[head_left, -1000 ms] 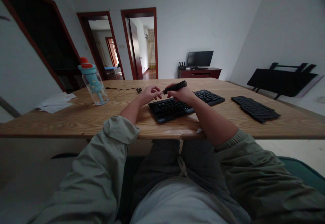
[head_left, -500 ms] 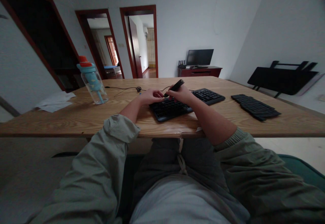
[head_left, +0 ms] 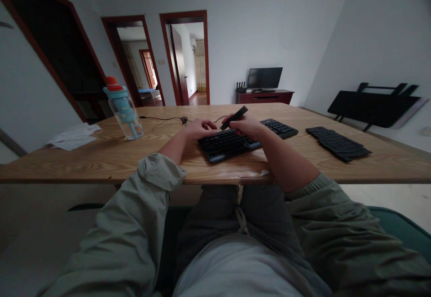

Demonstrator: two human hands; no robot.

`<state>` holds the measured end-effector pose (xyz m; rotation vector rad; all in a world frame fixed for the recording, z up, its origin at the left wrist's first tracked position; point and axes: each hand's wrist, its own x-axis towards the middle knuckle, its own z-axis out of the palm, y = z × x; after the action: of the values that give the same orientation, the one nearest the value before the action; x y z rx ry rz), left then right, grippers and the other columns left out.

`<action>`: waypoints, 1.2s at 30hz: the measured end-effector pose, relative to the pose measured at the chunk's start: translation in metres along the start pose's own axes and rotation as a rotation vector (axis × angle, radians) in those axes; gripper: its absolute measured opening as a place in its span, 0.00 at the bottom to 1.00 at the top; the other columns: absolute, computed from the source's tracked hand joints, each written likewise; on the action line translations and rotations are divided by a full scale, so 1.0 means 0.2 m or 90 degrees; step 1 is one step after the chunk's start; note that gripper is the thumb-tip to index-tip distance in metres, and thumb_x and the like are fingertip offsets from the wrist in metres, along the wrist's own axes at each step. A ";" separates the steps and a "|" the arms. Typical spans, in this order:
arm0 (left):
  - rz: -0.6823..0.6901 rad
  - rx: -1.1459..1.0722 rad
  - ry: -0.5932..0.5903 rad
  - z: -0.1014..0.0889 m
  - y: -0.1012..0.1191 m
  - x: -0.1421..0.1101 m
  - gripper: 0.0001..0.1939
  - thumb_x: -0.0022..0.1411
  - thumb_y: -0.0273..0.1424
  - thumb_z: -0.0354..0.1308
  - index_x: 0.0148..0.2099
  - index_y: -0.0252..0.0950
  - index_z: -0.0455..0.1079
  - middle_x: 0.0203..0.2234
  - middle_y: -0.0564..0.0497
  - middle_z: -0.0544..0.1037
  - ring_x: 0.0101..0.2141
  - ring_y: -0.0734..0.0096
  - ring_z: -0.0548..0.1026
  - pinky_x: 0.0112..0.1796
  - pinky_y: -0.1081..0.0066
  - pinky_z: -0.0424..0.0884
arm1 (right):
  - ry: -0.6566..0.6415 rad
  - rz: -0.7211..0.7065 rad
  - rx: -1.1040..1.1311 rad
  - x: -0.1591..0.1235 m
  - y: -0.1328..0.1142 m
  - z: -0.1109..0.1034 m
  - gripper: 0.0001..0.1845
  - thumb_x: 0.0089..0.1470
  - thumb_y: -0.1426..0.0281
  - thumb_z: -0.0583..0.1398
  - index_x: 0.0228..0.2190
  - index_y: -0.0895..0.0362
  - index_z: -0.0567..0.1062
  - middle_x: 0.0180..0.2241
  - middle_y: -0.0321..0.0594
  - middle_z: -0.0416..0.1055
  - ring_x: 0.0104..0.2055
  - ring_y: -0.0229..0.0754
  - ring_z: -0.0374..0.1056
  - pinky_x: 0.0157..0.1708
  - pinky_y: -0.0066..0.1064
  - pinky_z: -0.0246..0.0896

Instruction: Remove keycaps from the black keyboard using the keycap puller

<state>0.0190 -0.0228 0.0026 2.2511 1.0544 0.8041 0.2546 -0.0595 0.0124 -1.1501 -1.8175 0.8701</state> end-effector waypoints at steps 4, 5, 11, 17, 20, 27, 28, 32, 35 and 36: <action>0.017 0.031 -0.011 0.00 0.01 -0.01 0.11 0.54 0.35 0.70 0.39 0.34 0.83 0.32 0.47 0.83 0.32 0.66 0.77 0.36 0.68 0.71 | -0.032 0.025 -0.033 0.01 0.00 0.01 0.20 0.43 0.78 0.58 0.40 0.58 0.79 0.22 0.33 0.62 0.24 0.36 0.56 0.22 0.27 0.50; 0.021 0.037 -0.015 0.00 0.01 -0.01 0.10 0.54 0.34 0.70 0.38 0.34 0.83 0.31 0.47 0.83 0.32 0.66 0.77 0.36 0.68 0.71 | -0.036 0.024 -0.037 0.01 0.00 0.01 0.20 0.43 0.77 0.58 0.40 0.58 0.79 0.23 0.33 0.63 0.24 0.36 0.57 0.23 0.28 0.50; 0.033 0.042 -0.042 0.00 0.00 0.00 0.07 0.52 0.30 0.69 0.36 0.35 0.84 0.30 0.48 0.83 0.31 0.67 0.77 0.34 0.69 0.71 | -0.039 0.001 -0.068 0.02 0.02 0.01 0.19 0.44 0.76 0.59 0.40 0.57 0.79 0.26 0.35 0.66 0.28 0.37 0.59 0.25 0.28 0.53; 0.011 0.050 -0.056 0.00 -0.01 0.00 0.07 0.51 0.29 0.69 0.34 0.35 0.83 0.28 0.50 0.82 0.29 0.68 0.76 0.33 0.69 0.70 | -0.035 0.017 -0.044 0.00 0.00 0.06 0.13 0.59 0.63 0.60 0.41 0.57 0.77 0.26 0.35 0.66 0.26 0.36 0.59 0.23 0.27 0.53; 0.005 0.057 -0.067 0.00 0.01 0.00 0.05 0.52 0.29 0.68 0.34 0.35 0.83 0.27 0.50 0.82 0.29 0.68 0.76 0.33 0.70 0.70 | -0.018 0.018 -0.075 -0.01 -0.01 0.09 0.14 0.64 0.58 0.58 0.36 0.57 0.75 0.24 0.34 0.63 0.22 0.34 0.58 0.22 0.28 0.53; -0.003 0.061 -0.084 0.00 0.03 -0.01 0.06 0.52 0.29 0.68 0.35 0.35 0.82 0.28 0.51 0.81 0.29 0.69 0.75 0.34 0.70 0.70 | -0.020 0.033 -0.080 -0.01 -0.02 0.09 0.09 0.61 0.66 0.62 0.30 0.56 0.71 0.21 0.33 0.63 0.21 0.34 0.58 0.21 0.27 0.53; -0.004 0.061 -0.085 0.00 0.03 -0.01 0.06 0.51 0.29 0.68 0.35 0.35 0.82 0.28 0.51 0.81 0.29 0.69 0.75 0.33 0.70 0.70 | -0.006 0.028 -0.085 -0.01 -0.02 0.09 0.07 0.59 0.67 0.63 0.31 0.57 0.71 0.21 0.32 0.63 0.21 0.34 0.59 0.21 0.27 0.53; -0.001 0.060 -0.085 0.00 0.02 0.00 0.06 0.50 0.31 0.69 0.33 0.36 0.81 0.26 0.52 0.80 0.28 0.69 0.74 0.33 0.70 0.69 | 0.035 0.011 -0.095 -0.01 -0.03 0.09 0.06 0.55 0.69 0.65 0.32 0.57 0.73 0.23 0.33 0.65 0.22 0.33 0.59 0.22 0.27 0.55; 0.010 0.050 -0.086 0.00 0.01 0.00 0.06 0.50 0.32 0.70 0.33 0.36 0.82 0.27 0.51 0.81 0.29 0.68 0.75 0.32 0.70 0.69 | 0.040 0.001 -0.076 0.00 -0.02 0.09 0.08 0.52 0.68 0.66 0.33 0.58 0.75 0.24 0.33 0.67 0.23 0.33 0.59 0.24 0.28 0.56; 0.013 0.048 -0.088 0.00 0.01 0.00 0.07 0.49 0.32 0.70 0.33 0.36 0.82 0.27 0.51 0.81 0.29 0.68 0.75 0.32 0.70 0.69 | 0.036 0.000 -0.069 0.00 -0.01 0.08 0.08 0.52 0.67 0.66 0.33 0.58 0.75 0.24 0.34 0.67 0.23 0.34 0.59 0.24 0.28 0.57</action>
<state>0.0200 -0.0231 0.0046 2.3471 1.0125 0.6159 0.2389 -0.0619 0.0071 -1.2297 -1.8372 0.7397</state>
